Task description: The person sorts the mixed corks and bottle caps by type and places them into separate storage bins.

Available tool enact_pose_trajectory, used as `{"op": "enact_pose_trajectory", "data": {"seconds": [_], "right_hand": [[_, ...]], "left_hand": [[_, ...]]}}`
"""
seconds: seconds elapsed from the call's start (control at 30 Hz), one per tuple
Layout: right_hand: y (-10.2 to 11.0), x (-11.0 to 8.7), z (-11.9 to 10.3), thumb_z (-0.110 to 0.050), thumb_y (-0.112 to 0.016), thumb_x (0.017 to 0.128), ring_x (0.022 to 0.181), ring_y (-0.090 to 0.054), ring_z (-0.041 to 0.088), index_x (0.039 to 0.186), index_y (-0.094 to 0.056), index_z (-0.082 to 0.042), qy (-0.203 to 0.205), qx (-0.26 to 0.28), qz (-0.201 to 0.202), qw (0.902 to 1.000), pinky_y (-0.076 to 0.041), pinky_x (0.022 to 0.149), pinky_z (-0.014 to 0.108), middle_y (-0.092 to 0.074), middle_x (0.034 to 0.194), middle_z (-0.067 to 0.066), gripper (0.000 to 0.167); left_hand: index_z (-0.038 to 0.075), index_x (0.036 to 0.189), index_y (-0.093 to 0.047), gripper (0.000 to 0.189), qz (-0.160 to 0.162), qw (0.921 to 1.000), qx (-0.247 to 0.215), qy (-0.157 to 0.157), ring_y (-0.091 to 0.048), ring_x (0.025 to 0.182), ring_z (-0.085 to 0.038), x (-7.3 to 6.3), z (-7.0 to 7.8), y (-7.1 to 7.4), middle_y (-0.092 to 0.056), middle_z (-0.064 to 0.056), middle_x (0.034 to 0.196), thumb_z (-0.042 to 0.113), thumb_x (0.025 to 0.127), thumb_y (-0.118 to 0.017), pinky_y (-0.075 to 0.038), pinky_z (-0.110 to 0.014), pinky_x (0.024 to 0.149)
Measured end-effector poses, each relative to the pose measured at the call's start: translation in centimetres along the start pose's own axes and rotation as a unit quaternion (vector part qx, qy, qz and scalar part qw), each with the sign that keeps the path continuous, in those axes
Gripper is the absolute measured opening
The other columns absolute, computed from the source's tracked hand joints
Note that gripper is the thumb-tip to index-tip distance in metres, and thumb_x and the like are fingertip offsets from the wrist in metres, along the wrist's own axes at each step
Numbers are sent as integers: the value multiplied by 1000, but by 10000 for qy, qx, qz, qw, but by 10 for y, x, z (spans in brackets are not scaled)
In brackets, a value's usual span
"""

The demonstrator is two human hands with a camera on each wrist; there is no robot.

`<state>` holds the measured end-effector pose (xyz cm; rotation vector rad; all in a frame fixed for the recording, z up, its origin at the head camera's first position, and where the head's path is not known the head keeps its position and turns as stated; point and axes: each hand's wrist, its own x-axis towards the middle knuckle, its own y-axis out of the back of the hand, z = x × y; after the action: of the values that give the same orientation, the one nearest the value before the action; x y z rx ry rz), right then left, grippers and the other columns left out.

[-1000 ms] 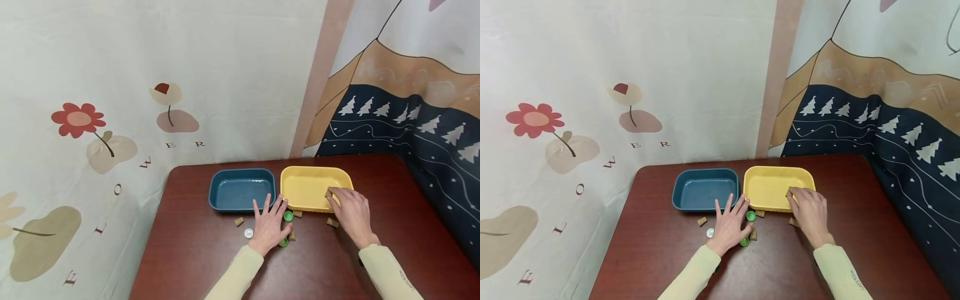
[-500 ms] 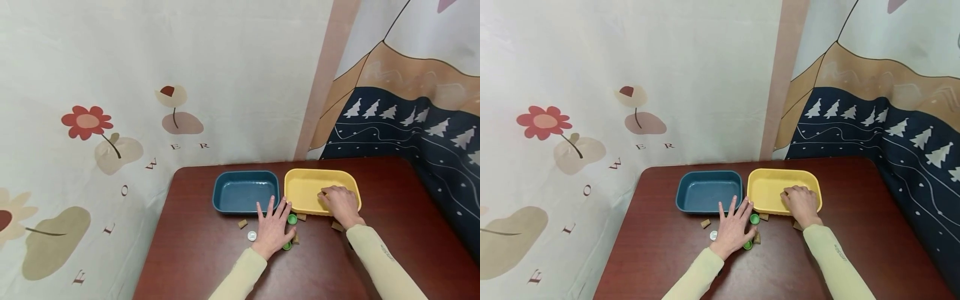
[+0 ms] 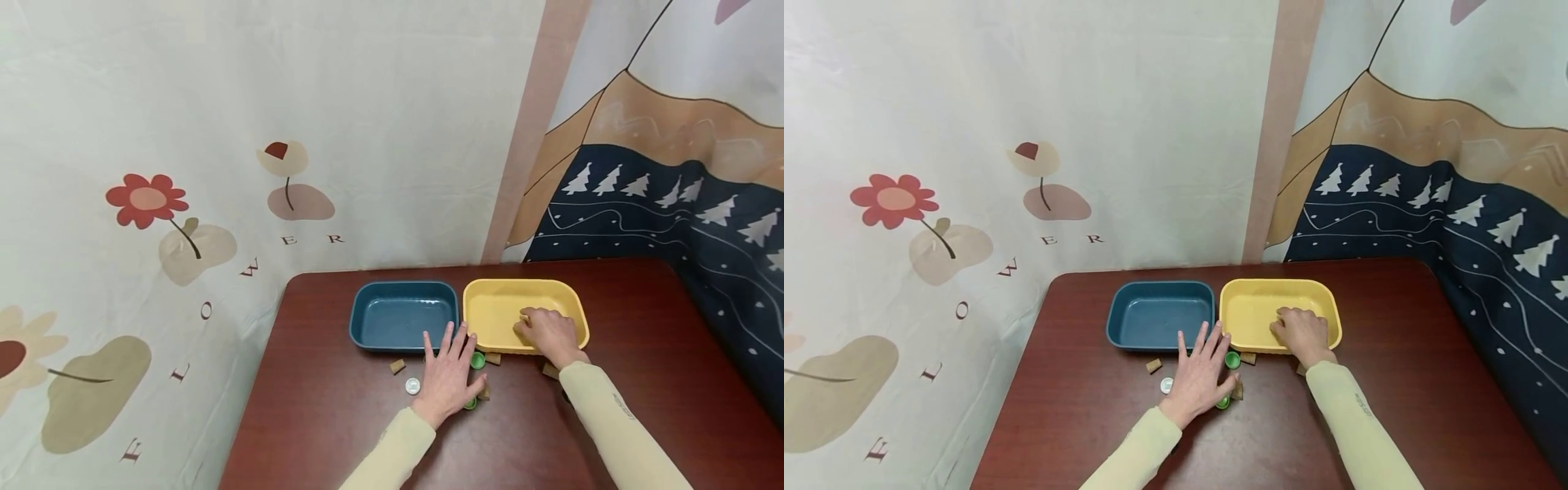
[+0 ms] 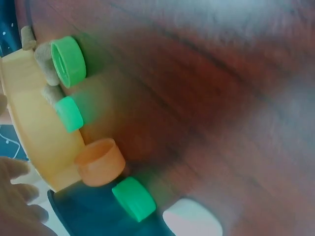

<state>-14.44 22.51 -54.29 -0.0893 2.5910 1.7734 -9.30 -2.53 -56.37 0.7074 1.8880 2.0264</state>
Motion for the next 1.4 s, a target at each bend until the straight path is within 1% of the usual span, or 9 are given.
{"op": "enact_pose_trajectory", "data": {"seconds": [0.1, 0.2, 0.37, 0.5, 0.63, 0.77, 1.03, 1.27, 1.4], "right_hand": [[6, -10, 2, -29, -66, 100, 110, -65, 48, 130, -69, -1, -12, 162, 338, 9993, -50, 85, 66, -68, 128, 25, 42], [12, -27, 4, -28, -66, 101, 119, -59, 49, 133, -67, 0, 32, 340, 910, 9953, -46, 91, 70, -63, 134, 27, 43], [14, -61, 6, -26, -66, 101, 128, -52, 49, 138, -62, -1, -40, 550, 1792, 9823, -35, 99, 75, -59, 140, 27, 45], [10, -87, 12, -33, -62, 103, 134, -47, 50, 144, -56, -2, -336, 654, 2070, 9756, -29, 102, 77, -54, 145, 27, 52], [3, -108, 20, -40, -58, 104, 137, -42, 54, 149, -49, -1, -710, 661, 1950, 9760, -27, 101, 79, -47, 152, 28, 60], [-3, -118, 29, -47, -54, 105, 139, -38, 57, 153, -42, 0, -995, 688, 1517, 9810, -23, 100, 82, -42, 155, 30, 69], [-6, -113, 40, -57, -43, 107, 148, -21, 57, 162, -27, -1, -945, 1162, 623, 9868, -11, 103, 86, -26, 165, 27, 80], [-11, -109, 41, -60, -44, 105, 146, -20, 61, 164, -17, -1, -1112, 1093, 700, 9853, -9, 103, 86, -25, 164, 30, 87], [-20, -112, 35, -70, -44, 101, 145, -14, 66, 164, -12, 2, -1408, 852, 326, 9858, -6, 101, 88, -17, 164, 36, 101]], "left_hand": [[12, 158, -43, 78, 128, 9998, -155, -54, -25, 156, -30, 9, -4, 2, -30, -9, 168, 60, 98, -57, -23, -68, 118], [6, 160, -37, 82, 179, 9995, -241, 0, -24, 156, -29, 22, -9, 3, -29, -12, 168, 60, 100, -53, -22, -62, 121], [2, 160, -34, 86, 28, 9994, -256, 215, -22, 157, -30, 40, -12, 0, -27, -16, 168, 63, 102, -48, -21, -60, 122], [2, 159, -36, 88, -120, 9990, -161, 411, -21, 157, -31, 48, -11, -4, -26, -16, 169, 67, 101, -45, -21, -65, 120], [5, 162, -33, 91, -336, 9980, 15, 527, -17, 158, -31, 52, -9, -8, -21, -13, 171, 72, 100, -37, -19, -68, 119], [7, 163, -32, 92, -476, 9972, 88, 571, -16, 158, -31, 54, -8, -11, -22, -10, 171, 74, 100, -32, -19, -68, 119], [11, 164, -29, 90, -567, 9970, 1, 521, -13, 159, -31, 53, -9, -14, -21, -5, 172, 74, 101, -30, -16, -69, 119], [11, 163, -32, 87, -461, 9976, -38, 522, -18, 158, -32, 51, -8, -16, -22, -6, 171, 73, 101, -31, -19, -70, 118], [10, 163, -32, 87, -448, 9976, -83, 516, -20, 157, -33, 50, -8, -15, -23, -7, 171, 72, 102, -32, -19, -70, 118]]}}
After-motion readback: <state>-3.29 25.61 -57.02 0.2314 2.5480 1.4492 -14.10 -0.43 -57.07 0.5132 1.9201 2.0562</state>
